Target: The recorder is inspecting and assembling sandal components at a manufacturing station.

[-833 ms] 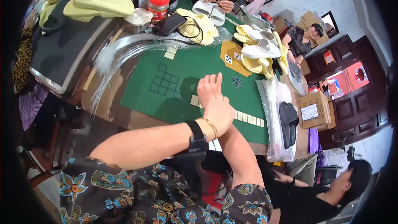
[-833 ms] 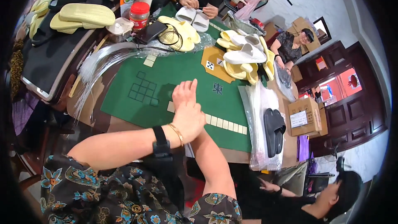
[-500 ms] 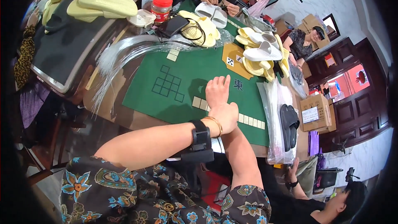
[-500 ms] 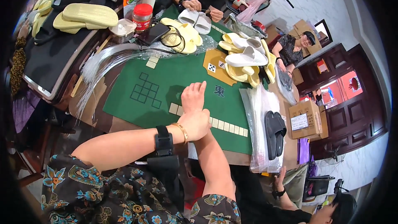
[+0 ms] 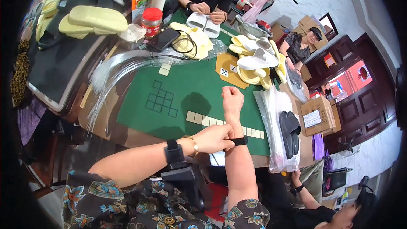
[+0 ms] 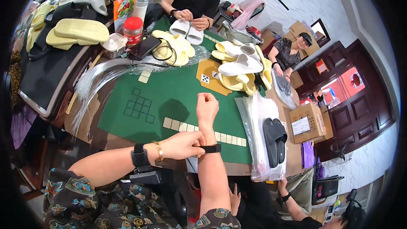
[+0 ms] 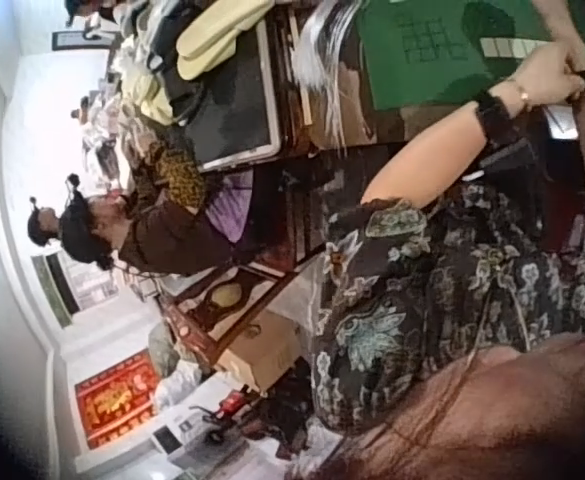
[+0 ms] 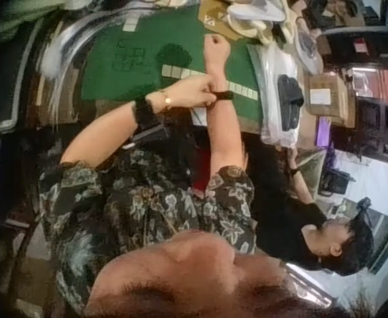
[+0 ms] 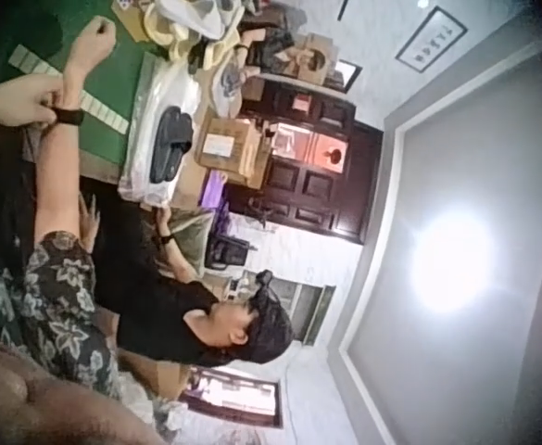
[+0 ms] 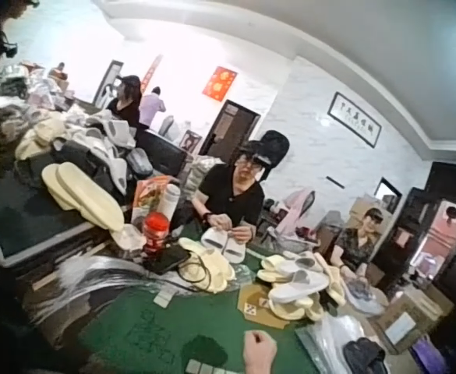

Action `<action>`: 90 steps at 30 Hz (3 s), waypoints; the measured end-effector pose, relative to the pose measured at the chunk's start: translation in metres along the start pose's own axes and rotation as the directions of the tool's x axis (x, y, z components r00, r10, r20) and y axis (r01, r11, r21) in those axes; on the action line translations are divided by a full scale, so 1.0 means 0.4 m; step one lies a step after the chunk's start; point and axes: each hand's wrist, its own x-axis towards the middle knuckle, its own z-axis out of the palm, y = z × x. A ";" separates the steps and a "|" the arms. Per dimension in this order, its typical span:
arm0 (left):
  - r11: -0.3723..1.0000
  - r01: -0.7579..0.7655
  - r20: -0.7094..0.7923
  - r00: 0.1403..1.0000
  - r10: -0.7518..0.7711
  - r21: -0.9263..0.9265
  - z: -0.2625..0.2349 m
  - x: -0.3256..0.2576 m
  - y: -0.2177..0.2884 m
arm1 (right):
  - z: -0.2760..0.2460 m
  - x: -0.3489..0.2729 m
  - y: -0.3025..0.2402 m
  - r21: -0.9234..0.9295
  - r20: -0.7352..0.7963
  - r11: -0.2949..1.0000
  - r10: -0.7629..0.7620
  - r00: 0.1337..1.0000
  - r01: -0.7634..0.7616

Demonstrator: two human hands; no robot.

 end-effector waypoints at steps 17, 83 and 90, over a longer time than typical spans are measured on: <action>0.962 -0.237 -0.564 0.780 0.271 0.135 -0.050 0.040 0.022 | 0.046 -0.168 0.049 0.853 0.158 0.520 -0.334 0.929 0.042; 0.384 -0.354 -0.466 0.848 -0.252 -0.853 -0.302 -0.105 0.066 | 0.010 -0.560 -0.259 0.600 0.756 0.557 -0.160 0.635 -0.574; 0.823 -0.340 -0.731 0.385 0.563 0.455 -0.293 -0.092 0.075 | 0.001 -0.592 -0.289 0.469 0.805 0.710 -0.098 0.586 -0.525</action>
